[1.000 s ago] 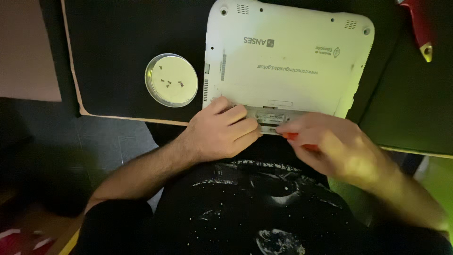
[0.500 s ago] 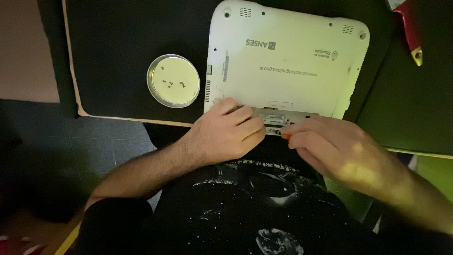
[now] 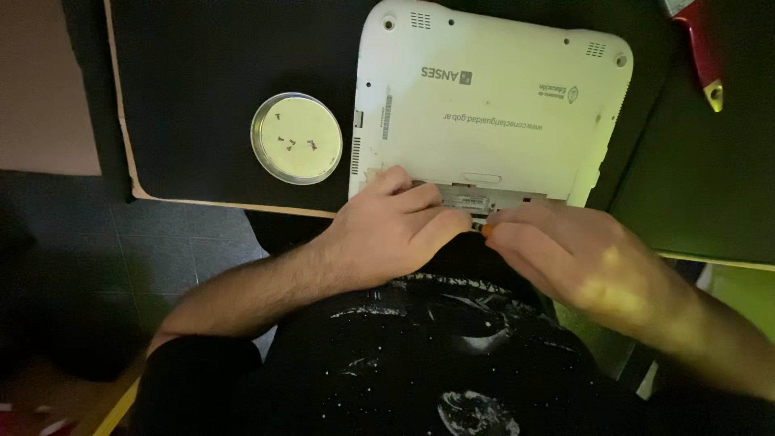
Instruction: The person uses a screwdriver to remove screws from the back of a small laptop, placing them into a small round container. The person flips the laptop over and continues to remove screws from the bottom, placing them into the container.
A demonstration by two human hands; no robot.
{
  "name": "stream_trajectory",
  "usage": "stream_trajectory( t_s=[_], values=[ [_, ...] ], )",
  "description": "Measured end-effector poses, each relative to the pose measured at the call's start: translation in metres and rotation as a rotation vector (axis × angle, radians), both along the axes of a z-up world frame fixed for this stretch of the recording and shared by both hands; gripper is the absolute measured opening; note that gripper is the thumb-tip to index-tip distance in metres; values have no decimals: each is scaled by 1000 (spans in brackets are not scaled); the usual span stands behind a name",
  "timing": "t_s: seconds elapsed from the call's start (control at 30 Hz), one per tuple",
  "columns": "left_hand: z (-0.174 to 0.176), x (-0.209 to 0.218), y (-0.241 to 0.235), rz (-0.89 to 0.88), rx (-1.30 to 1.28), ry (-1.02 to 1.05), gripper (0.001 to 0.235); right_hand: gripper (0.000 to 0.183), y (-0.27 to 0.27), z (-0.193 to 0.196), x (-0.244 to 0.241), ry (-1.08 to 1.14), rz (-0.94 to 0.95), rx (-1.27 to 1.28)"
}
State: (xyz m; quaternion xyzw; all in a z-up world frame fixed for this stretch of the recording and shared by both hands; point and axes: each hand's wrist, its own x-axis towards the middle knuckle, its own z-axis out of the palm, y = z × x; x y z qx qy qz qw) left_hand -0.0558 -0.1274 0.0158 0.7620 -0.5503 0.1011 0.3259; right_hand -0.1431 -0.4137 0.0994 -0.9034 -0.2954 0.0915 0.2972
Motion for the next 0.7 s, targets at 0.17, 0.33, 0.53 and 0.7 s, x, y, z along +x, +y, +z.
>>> stream_trajectory(
  t_s=[0.17, 0.33, 0.53, 0.7],
  values=[
    [-2, 0, 0, -9, -24, -12, 25, 19, -2, 4, 2, 39, 43, -5],
    [-1, 2, 1, -41, 25, -1, 22, 20, 5, 13, 15, 88, 114, 85],
    [-2, 3, 1, -28, -62, 30, 14, 12, 9, 29, 20, 61, 100, -24],
    [-6, 3, 5, -51, -2, 31, 13, 35, 13, 28, 10, -240, 128, -510]
  ],
)
